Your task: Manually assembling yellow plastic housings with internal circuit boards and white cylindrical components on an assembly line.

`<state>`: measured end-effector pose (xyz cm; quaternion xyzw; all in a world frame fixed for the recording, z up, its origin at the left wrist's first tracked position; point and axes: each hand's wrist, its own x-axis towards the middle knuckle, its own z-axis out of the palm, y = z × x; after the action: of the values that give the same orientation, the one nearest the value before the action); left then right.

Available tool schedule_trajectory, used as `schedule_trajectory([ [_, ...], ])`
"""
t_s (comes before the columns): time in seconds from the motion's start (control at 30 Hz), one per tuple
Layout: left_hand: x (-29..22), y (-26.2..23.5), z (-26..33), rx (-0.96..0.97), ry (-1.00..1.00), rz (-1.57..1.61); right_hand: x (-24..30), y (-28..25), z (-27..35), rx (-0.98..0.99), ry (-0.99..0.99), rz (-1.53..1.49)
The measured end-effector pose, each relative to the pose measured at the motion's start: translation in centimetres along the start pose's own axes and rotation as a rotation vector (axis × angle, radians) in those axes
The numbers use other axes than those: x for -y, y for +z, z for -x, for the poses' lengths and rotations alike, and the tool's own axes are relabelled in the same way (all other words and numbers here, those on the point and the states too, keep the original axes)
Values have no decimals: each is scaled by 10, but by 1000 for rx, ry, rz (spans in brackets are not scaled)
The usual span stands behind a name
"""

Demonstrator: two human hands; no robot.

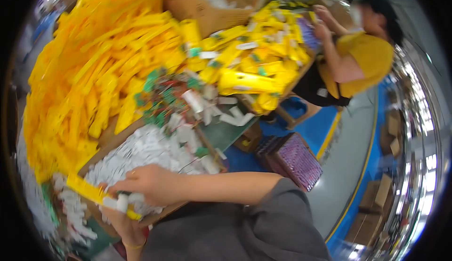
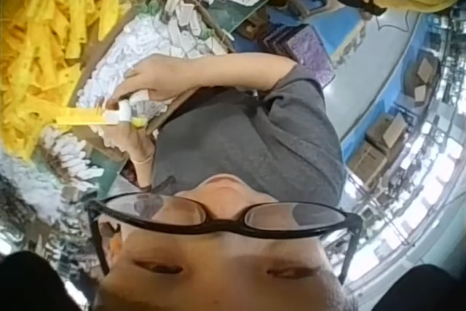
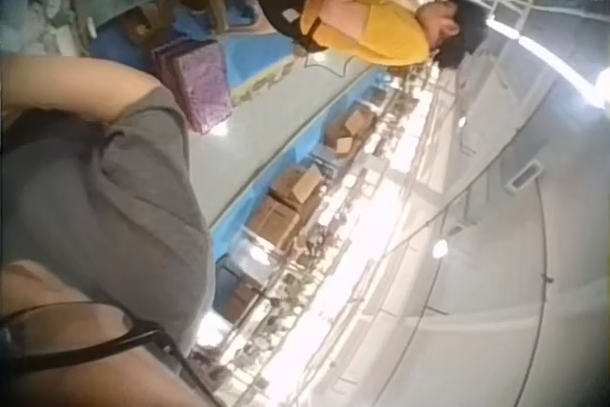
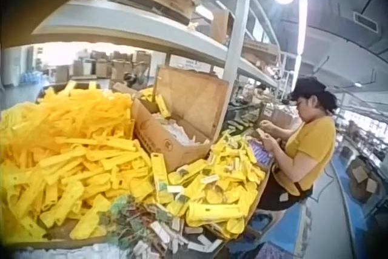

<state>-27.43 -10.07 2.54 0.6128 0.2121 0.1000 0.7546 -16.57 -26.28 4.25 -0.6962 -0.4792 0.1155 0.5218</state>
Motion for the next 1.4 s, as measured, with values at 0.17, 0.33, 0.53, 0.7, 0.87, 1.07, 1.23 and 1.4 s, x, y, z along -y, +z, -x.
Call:
schedule_trajectory([
  [0.17,-7,23,-16,178,-184,400,-2,-10,5,-127,19,118],
  [0.33,-5,20,-22,237,-125,411,-13,-5,4,-164,-20,118],
  [0.53,-1,28,-24,66,-22,261,-12,10,4,-250,211,225],
  [0.7,9,22,-33,7,-134,194,-2,5,0,-189,109,379],
  [0.87,0,27,-36,154,-331,558,-8,-3,9,-249,33,227],
  [1.07,15,31,-36,327,-302,591,-7,4,1,-292,126,120],
  [1.23,18,36,-32,265,-440,602,-13,2,-2,-237,56,189],
  [1.4,26,38,-26,221,-347,521,-15,-6,-4,-104,63,109],
])
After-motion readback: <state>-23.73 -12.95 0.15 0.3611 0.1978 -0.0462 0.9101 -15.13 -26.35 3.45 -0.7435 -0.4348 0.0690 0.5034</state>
